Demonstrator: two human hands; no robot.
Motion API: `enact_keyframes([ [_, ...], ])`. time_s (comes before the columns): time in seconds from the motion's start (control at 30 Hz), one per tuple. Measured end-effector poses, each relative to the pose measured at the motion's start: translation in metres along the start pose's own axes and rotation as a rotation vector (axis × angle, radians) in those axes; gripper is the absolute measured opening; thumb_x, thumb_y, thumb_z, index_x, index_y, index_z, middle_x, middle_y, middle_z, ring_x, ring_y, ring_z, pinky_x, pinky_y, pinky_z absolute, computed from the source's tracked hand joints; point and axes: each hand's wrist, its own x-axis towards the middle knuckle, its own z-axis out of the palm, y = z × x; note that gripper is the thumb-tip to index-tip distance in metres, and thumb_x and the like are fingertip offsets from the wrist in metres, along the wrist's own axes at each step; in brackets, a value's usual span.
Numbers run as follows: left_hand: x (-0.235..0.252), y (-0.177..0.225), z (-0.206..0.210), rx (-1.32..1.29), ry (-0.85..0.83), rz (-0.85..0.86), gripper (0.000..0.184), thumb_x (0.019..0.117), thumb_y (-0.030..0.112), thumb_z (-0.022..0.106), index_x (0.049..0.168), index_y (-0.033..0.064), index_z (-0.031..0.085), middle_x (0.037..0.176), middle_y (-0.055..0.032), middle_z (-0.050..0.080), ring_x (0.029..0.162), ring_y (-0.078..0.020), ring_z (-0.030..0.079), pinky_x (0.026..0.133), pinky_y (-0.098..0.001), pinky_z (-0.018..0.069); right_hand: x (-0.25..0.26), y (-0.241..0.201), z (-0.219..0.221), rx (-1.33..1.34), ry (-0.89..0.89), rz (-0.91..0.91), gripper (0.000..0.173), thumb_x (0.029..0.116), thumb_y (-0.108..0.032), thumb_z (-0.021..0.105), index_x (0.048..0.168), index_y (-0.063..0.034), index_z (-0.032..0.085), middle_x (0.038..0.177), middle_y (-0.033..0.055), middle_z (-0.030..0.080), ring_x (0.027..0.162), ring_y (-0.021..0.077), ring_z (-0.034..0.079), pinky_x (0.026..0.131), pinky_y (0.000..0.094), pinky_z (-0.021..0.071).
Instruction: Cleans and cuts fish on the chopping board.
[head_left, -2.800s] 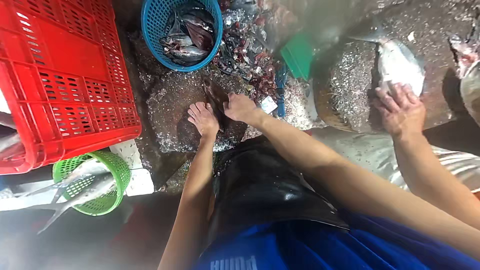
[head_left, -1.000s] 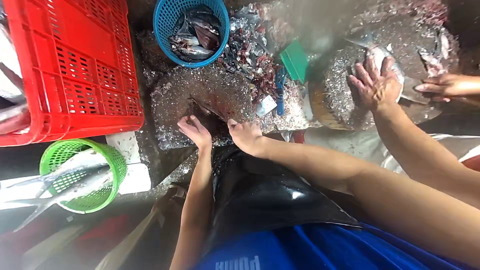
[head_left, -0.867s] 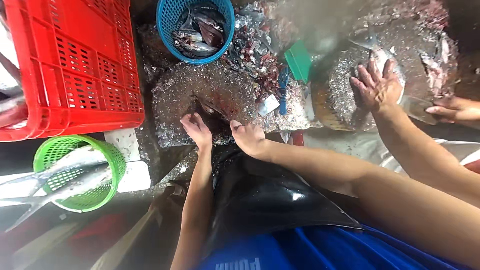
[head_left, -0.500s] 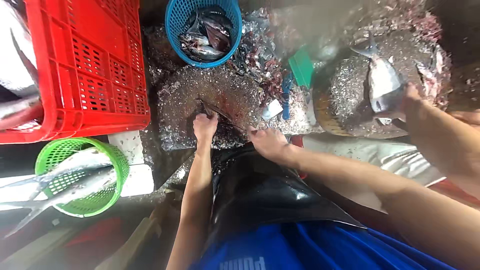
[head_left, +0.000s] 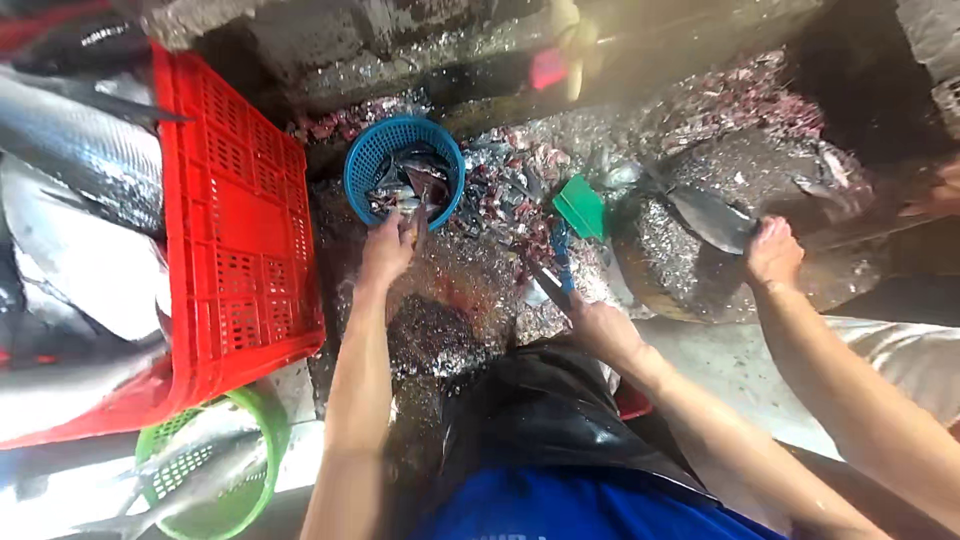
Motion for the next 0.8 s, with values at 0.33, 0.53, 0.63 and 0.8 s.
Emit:
enact_keyframes([
  [0.33, 0.215, 0.004, 0.008, 0.290, 0.099, 0.159, 0.052, 0.1008, 0.035, 0.063, 0.141, 0.0037, 0.057, 0.141, -0.0236, 0.058, 0.133, -0.0426, 0.054, 0.111, -0.0620, 0.0440, 0.032, -0.002, -0.005, 0.199, -0.111, 0.139, 0.050, 0.0976, -0.022, 0.058, 0.145, -0.0108, 0.047, 0.109, 0.0279, 0.069, 0.099, 0.0497, 0.070, 0.078, 0.0689, 0.0561],
  [0.53, 0.245, -0.016, 0.057, 0.565, 0.022, 0.266, 0.059, 0.0879, 0.007, 0.069, 0.145, 0.0063, 0.054, 0.149, -0.0218, 0.051, 0.142, -0.0426, 0.044, 0.117, -0.0650, 0.0314, 0.042, 0.008, -0.017, 0.337, -0.091, 0.182, 0.056, 0.0939, -0.017, 0.061, 0.147, -0.0119, 0.045, 0.112, 0.0289, 0.068, 0.100, 0.0509, 0.069, 0.077, 0.0694, 0.0555],
  [0.63, 0.229, -0.013, 0.042, 0.564, 0.062, 0.310, 0.059, 0.0856, 0.004, 0.069, 0.142, 0.0108, 0.054, 0.142, -0.0176, 0.059, 0.135, -0.0380, 0.052, 0.116, -0.0637, 0.0309, 0.041, 0.015, -0.016, 0.378, -0.065, 0.177, 0.054, 0.0923, -0.017, 0.064, 0.143, -0.0100, 0.047, 0.110, 0.0283, 0.069, 0.100, 0.0509, 0.069, 0.078, 0.0695, 0.0552],
  [0.8, 0.143, 0.029, 0.003, 0.387, 0.123, 0.413, 0.045, 0.0979, 0.006, 0.059, 0.143, 0.0101, 0.053, 0.137, -0.0240, 0.060, 0.132, -0.0489, 0.051, 0.110, -0.0752, 0.0297, 0.031, 0.031, -0.003, 0.403, -0.001, 0.156, 0.055, 0.0935, -0.020, 0.064, 0.145, -0.0099, 0.047, 0.116, 0.0289, 0.067, 0.103, 0.0511, 0.068, 0.078, 0.0700, 0.0550],
])
